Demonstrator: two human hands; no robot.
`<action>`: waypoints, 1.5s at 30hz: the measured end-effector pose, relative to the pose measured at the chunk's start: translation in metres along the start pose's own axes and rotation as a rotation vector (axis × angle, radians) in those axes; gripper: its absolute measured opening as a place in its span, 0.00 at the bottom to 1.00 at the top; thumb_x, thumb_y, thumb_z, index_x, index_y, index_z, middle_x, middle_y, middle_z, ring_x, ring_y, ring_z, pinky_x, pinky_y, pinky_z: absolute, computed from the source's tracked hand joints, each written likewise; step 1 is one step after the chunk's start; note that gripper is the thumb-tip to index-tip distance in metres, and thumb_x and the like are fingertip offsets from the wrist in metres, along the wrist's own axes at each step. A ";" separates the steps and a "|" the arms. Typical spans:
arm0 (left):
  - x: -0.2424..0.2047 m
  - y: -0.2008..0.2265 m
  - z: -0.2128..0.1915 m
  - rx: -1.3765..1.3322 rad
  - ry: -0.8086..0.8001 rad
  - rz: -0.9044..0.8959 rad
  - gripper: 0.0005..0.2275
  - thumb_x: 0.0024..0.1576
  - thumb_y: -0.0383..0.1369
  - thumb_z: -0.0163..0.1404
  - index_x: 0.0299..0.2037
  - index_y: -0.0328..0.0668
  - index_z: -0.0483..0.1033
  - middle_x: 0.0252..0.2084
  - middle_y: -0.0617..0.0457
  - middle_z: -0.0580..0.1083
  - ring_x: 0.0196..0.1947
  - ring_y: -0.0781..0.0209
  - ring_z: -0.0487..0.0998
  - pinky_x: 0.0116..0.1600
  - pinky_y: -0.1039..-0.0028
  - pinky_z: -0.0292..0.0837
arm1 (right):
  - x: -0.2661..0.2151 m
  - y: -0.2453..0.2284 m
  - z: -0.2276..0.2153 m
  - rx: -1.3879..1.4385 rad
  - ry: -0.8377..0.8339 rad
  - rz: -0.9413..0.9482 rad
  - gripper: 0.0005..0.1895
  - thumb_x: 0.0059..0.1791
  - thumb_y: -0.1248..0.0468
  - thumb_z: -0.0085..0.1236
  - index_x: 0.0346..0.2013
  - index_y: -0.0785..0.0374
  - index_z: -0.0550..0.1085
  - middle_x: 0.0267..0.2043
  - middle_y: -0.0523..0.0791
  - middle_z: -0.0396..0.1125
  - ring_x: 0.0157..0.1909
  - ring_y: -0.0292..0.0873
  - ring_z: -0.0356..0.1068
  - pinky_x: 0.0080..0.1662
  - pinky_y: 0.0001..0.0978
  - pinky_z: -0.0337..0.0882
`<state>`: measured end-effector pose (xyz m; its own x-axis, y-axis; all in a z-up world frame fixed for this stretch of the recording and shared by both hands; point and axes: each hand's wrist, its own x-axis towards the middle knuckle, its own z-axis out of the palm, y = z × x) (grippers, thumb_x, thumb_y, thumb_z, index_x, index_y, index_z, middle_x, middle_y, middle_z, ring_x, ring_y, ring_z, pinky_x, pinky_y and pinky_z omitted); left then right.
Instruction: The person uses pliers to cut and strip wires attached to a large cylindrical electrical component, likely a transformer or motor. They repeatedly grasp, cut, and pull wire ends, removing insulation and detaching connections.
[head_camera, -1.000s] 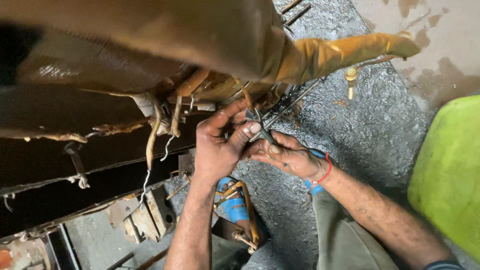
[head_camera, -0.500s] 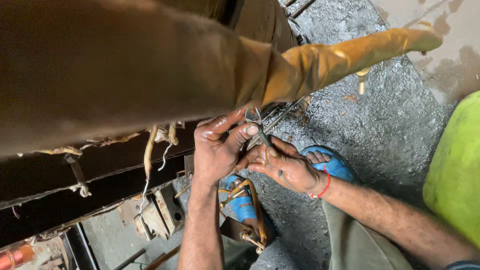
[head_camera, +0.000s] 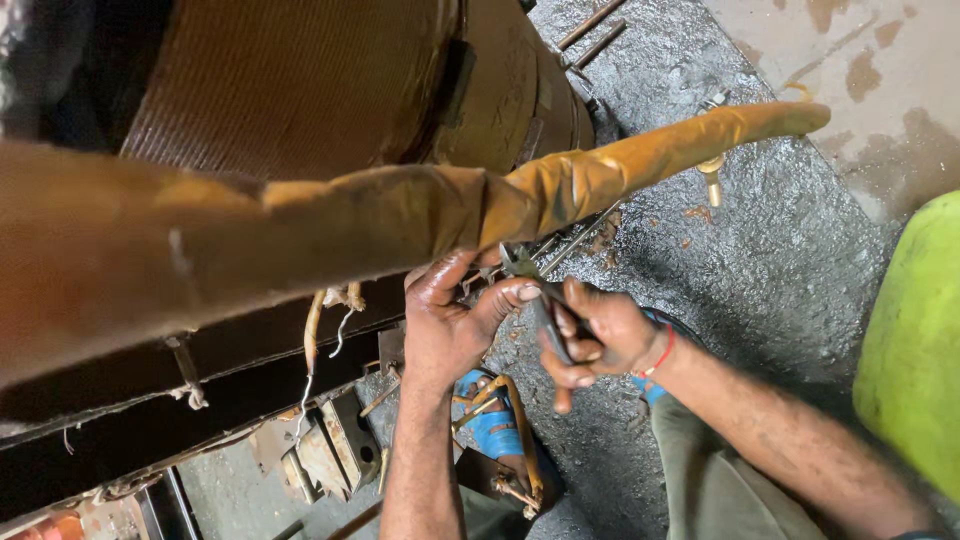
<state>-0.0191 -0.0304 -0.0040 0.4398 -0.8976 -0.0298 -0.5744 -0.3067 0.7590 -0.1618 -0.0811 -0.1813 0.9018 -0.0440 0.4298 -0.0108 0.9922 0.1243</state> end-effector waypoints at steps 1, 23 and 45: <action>0.000 0.004 0.002 -0.010 0.007 0.003 0.17 0.48 0.32 0.70 0.44 0.34 0.81 0.37 0.55 0.79 0.39 0.67 0.77 0.49 0.76 0.74 | 0.000 -0.003 -0.002 0.094 -0.054 0.065 0.27 0.60 0.41 0.40 0.35 0.61 0.69 0.21 0.42 0.51 0.28 0.47 0.65 0.44 0.63 0.77; 0.004 0.051 0.001 -0.043 0.163 0.120 0.20 0.52 0.30 0.67 0.54 0.34 0.79 0.51 0.50 0.80 0.50 0.63 0.80 0.58 0.73 0.75 | 0.031 -0.021 0.106 -2.271 0.857 -0.499 0.40 0.39 0.76 0.62 0.65 0.68 0.61 0.60 0.57 0.58 0.58 0.59 0.67 0.55 0.46 0.72; -0.007 0.005 0.006 -0.105 0.140 -0.055 0.05 0.65 0.26 0.54 0.45 0.33 0.81 0.35 0.55 0.78 0.37 0.69 0.74 0.46 0.77 0.72 | -0.004 -0.010 0.082 -1.849 0.692 -0.548 0.08 0.48 0.67 0.63 0.30 0.66 0.71 0.36 0.48 0.61 0.38 0.45 0.66 0.42 0.36 0.67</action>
<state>-0.0291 -0.0272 -0.0035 0.5649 -0.8251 0.0124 -0.4746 -0.3126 0.8228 -0.2010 -0.1007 -0.1107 0.6419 -0.7156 0.2755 0.2188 -0.1734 -0.9602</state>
